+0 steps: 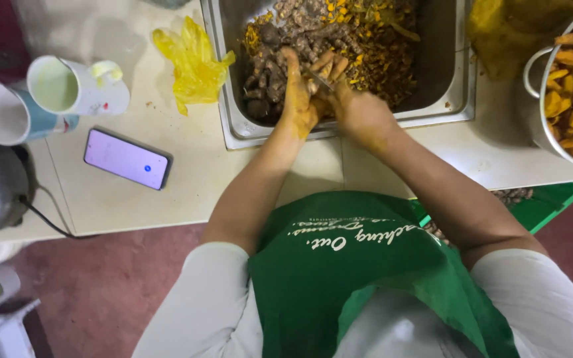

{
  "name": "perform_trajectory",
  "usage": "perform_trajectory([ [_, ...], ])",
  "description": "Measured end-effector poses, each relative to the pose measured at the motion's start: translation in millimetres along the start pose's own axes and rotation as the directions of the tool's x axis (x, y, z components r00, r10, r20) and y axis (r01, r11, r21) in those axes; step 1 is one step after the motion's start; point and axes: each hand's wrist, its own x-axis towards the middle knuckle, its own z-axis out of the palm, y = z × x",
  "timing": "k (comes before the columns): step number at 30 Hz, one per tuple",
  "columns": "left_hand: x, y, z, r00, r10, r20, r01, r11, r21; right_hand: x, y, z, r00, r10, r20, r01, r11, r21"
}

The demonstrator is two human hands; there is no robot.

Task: Cleaning and breaking apart turmeric roots in a sink using hands and a knife

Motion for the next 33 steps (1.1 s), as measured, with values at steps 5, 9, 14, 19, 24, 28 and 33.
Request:
perform_trajectory([
  [5, 5.4, 3.9, -6.3, 0.993, 0.079, 0.088, -0.077, 0.997, -0.032, 15.7, 8.9, 8.1, 0.997, 0.042, -0.066, -0.032, 0.989, 0.144],
  [9, 19.9, 11.1, -13.2, 0.998, -0.035, 0.05, 0.039, 0.994, -0.097, -0.8, -18.0, -3.4, 0.999, -0.003, 0.049, -0.005, 0.985, 0.175],
  [14, 0.3, 15.5, 2.3, 0.995, 0.062, 0.078, -0.067, 0.996, 0.061, 17.3, 16.8, 11.5, 0.987, 0.078, -0.142, -0.05, 0.98, 0.191],
  [19, 7.4, 10.5, -0.7, 0.996, 0.057, 0.067, -0.072, 0.967, 0.244, -9.1, -13.7, -27.9, 0.963, 0.166, 0.211, -0.199, 0.969, 0.147],
  [24, 36.9, 3.6, -18.6, 0.979, 0.108, 0.174, -0.164, 0.925, 0.343, -5.0, 17.6, -4.0, 0.995, 0.089, 0.033, -0.091, 0.995, 0.045],
  [28, 30.6, -4.7, -8.1, 0.988, 0.095, 0.122, -0.133, 0.922, 0.363, 6.0, 46.8, 14.8, 1.0, 0.022, -0.006, -0.021, 0.993, 0.115],
  [33, 27.0, 5.1, 0.2, 0.997, 0.069, 0.021, -0.072, 0.95, 0.304, -15.8, 6.9, -7.3, 0.986, 0.149, 0.07, -0.16, 0.969, 0.189],
])
